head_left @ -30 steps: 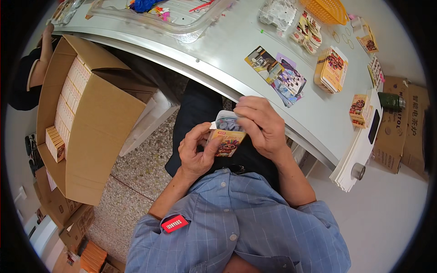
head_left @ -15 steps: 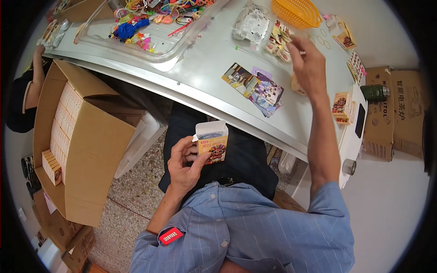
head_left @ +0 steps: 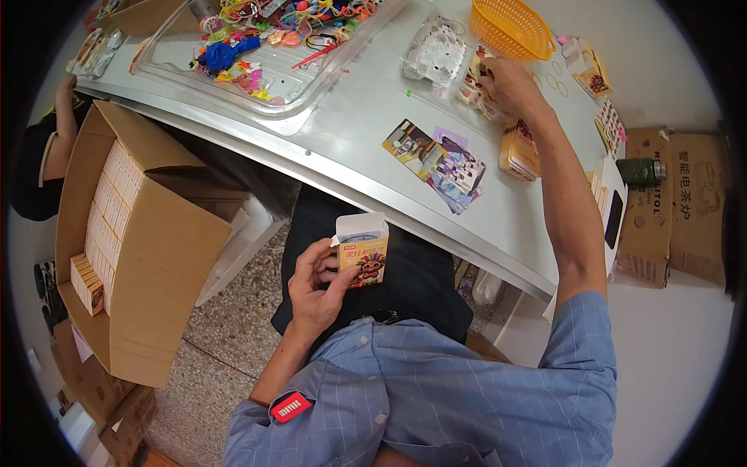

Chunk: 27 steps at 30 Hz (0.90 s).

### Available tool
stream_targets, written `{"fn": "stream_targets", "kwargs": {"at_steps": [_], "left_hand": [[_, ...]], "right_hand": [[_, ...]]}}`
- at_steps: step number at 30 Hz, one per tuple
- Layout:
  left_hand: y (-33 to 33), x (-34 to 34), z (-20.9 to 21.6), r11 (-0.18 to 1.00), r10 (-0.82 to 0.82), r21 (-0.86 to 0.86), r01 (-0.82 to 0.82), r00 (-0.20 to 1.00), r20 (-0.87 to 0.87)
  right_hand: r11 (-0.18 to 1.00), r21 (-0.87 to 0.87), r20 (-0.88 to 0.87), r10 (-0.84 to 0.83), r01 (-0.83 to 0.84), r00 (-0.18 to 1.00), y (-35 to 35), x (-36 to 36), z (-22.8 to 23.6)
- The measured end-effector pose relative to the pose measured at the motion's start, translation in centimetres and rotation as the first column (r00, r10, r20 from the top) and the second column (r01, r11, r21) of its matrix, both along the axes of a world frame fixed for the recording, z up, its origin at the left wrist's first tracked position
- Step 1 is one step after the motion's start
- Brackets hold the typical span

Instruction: Manually assemble and package toy sets by placing cards and candy into small cardboard boxes.

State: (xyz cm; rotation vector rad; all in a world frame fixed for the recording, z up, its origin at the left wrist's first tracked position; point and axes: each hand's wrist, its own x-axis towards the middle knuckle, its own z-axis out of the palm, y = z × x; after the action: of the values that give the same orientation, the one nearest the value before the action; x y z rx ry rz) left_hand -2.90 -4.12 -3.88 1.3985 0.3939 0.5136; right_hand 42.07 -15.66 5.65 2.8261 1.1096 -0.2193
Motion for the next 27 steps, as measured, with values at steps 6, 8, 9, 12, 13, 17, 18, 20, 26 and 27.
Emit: {"fn": "stream_targets", "kwargs": {"at_steps": [6, 8, 9, 12, 13, 17, 18, 20, 26, 27], "left_hand": [[0.0, 0.6, 0.0, 0.999, -0.027, -0.023, 0.028, 1.0, 0.01], [0.0, 0.6, 0.1, 0.999, -0.033, -0.015, 0.033, 0.999, -0.011], [0.0, 0.5, 0.2, 0.999, -0.037, -0.008, 0.037, 0.999, -0.032], [-0.4, 0.5, 0.1, 0.999, -0.033, -0.022, 0.032, 0.999, -0.013], [-0.4, 0.5, 0.2, 0.999, -0.027, -0.02, 0.027, 1.0, -0.016], [-0.4, 0.2, 0.0, 1.0, -0.004, -0.025, 0.004, 1.0, -0.03], [-0.4, 0.1, -0.2, 0.999, 0.001, -0.033, -0.002, 1.0, -0.031], [-0.3, 0.1, -0.3, 0.999, 0.0, -0.038, -0.001, 0.999, -0.044], [-0.2, 0.4, -0.1, 0.999, -0.011, -0.047, 0.009, 0.999, -0.045], [-0.2, 0.4, 0.0, 0.999, -0.011, -0.049, 0.008, 0.998, -0.056]], "right_hand": [[0.913, 0.392, 0.086, 0.084, -0.111, 0.993, -2.1, 1.0, -0.8], [0.909, 0.381, 0.161, 0.113, -0.167, 0.98, -1.6, 1.3, -1.3], [0.904, 0.365, 0.236, 0.142, -0.223, 0.961, -1.4, 1.5, -1.5], [0.979, 0.14, 0.162, 0.128, -0.151, 0.979, -0.1, 1.9, -1.2], [0.977, 0.142, 0.16, 0.133, -0.156, 0.978, 0.3, 1.8, -1.0], [0.99, 0.139, 0.018, -0.038, 0.036, 0.999, 0.5, 1.4, -0.7], [0.982, 0.187, -0.007, -0.034, 0.035, 0.999, 0.4, 1.4, -0.7], [0.973, 0.229, -0.027, -0.011, 0.017, 1.0, 0.0, 1.6, -0.7], [0.927, 0.373, -0.06, 0.058, -0.031, 0.997, -1.4, 2.5, -0.5], [0.934, 0.356, -0.042, 0.034, -0.017, 0.999, -1.5, 2.5, -0.6]]}}
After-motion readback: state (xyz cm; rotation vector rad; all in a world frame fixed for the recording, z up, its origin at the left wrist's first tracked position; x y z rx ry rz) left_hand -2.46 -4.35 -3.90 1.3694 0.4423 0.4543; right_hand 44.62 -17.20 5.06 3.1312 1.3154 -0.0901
